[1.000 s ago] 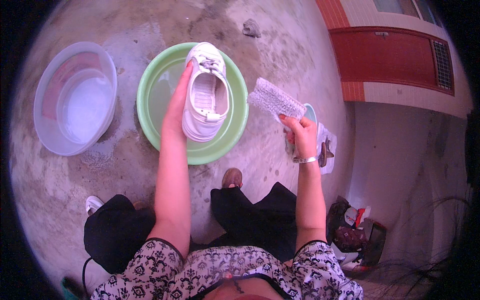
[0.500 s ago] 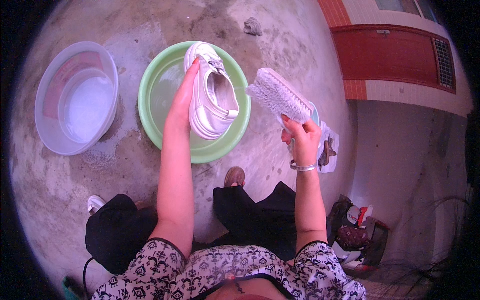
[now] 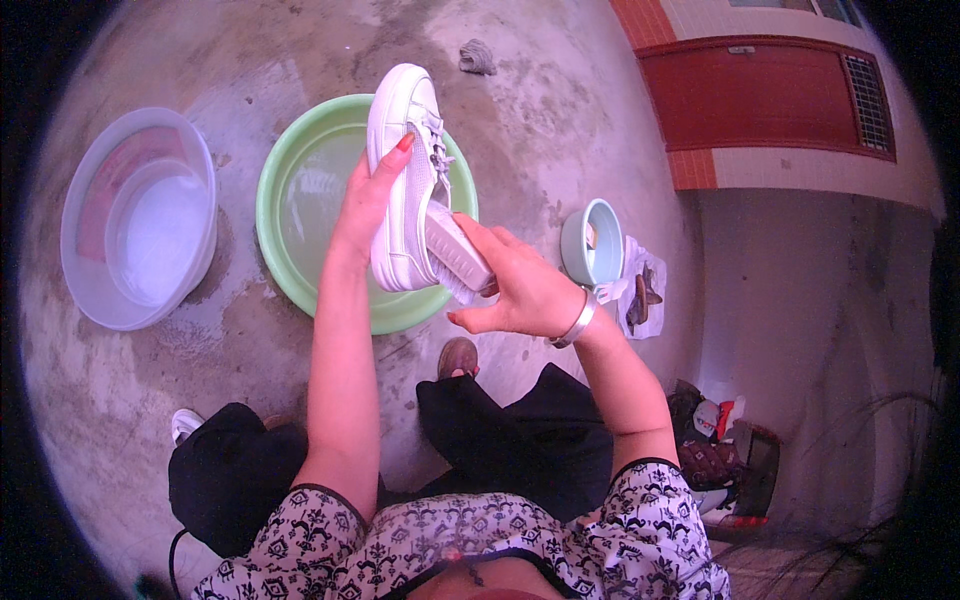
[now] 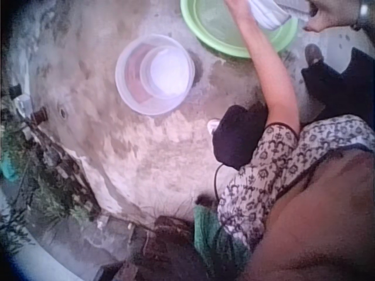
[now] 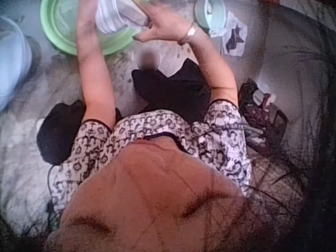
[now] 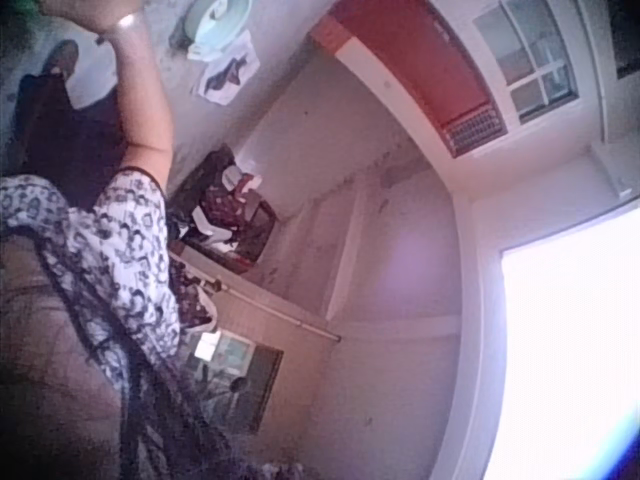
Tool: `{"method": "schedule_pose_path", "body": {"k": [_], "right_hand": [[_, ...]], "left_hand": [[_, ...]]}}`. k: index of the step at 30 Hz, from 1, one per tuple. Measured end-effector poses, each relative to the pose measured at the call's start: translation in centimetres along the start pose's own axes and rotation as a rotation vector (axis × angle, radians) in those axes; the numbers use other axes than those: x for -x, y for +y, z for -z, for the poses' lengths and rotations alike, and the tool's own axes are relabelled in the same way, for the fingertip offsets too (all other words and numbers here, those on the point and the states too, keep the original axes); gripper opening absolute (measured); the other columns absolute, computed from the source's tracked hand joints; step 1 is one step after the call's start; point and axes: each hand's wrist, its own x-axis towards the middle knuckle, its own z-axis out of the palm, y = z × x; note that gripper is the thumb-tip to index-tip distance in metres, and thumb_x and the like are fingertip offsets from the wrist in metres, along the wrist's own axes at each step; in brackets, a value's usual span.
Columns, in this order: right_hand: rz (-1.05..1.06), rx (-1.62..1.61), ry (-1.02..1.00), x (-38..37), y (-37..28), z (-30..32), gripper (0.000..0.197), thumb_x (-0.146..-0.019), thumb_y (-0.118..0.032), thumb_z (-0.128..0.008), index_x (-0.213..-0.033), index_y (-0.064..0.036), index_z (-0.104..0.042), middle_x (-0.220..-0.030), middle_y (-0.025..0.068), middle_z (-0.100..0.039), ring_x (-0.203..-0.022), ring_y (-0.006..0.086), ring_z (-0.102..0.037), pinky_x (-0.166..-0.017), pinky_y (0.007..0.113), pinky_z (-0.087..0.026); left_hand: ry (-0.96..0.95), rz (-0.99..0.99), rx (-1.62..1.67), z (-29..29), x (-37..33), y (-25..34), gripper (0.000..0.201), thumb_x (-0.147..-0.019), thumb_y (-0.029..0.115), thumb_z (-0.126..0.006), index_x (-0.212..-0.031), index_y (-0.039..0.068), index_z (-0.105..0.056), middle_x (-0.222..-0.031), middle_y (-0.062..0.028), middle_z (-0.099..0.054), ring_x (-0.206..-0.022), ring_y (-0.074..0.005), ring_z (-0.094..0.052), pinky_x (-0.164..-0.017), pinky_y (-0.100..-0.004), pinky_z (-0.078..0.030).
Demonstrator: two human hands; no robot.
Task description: The person washes a pair of white shoes in a basin of soapy water, scrubbing the surface and interior with a brush and rinsing them.
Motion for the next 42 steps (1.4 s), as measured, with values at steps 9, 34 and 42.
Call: {"method": "schedule_pose_path", "body": {"k": [9, 34, 42], "right_hand": [[-0.183, 0.351, 0.303, -3.1, 2.0, -3.4, 0.052, -0.069, -0.013, -0.055, -0.117, -0.0175, -0.036, -0.086, 0.0193, -0.041, -0.076, 0.0373, -0.049, -0.064, 0.042, -0.043], [-0.441, 0.015, 0.012, -7.2, 10.8, -19.2, 0.027, -0.073, -0.01, -0.043, -0.098, 0.0002, -0.037, -0.081, 0.0273, -0.055, -0.075, 0.0414, -0.054, -0.067, 0.048, -0.042], [-0.433, -0.152, 0.016, -7.6, 12.3, -20.8, 0.029, -0.076, -0.018, -0.044, -0.096, 0.0014, -0.038, -0.086, 0.0275, -0.054, -0.083, 0.0406, -0.052, -0.072, 0.045, -0.041]], "left_hand": [[0.025, -0.032, -0.023, -1.0, -0.1, -1.8, 0.042, -0.078, 0.025, -0.055, -0.109, -0.001, -0.044, -0.094, -0.0088, -0.053, -0.08, -0.0138, -0.053, -0.069, -0.0258, -0.045], [0.458, 0.278, -0.245, 11.3, -1.1, -12.0, 0.042, -0.071, 0.019, -0.061, -0.106, -0.001, -0.048, -0.091, -0.0109, -0.057, -0.077, -0.018, -0.055, -0.067, -0.0291, -0.044], [0.417, 0.229, -0.338, 12.6, -2.2, -12.6, 0.041, -0.069, 0.017, -0.063, -0.105, 0.001, -0.05, -0.09, -0.0095, -0.057, -0.074, -0.0176, -0.056, -0.064, -0.0286, -0.045]]}}
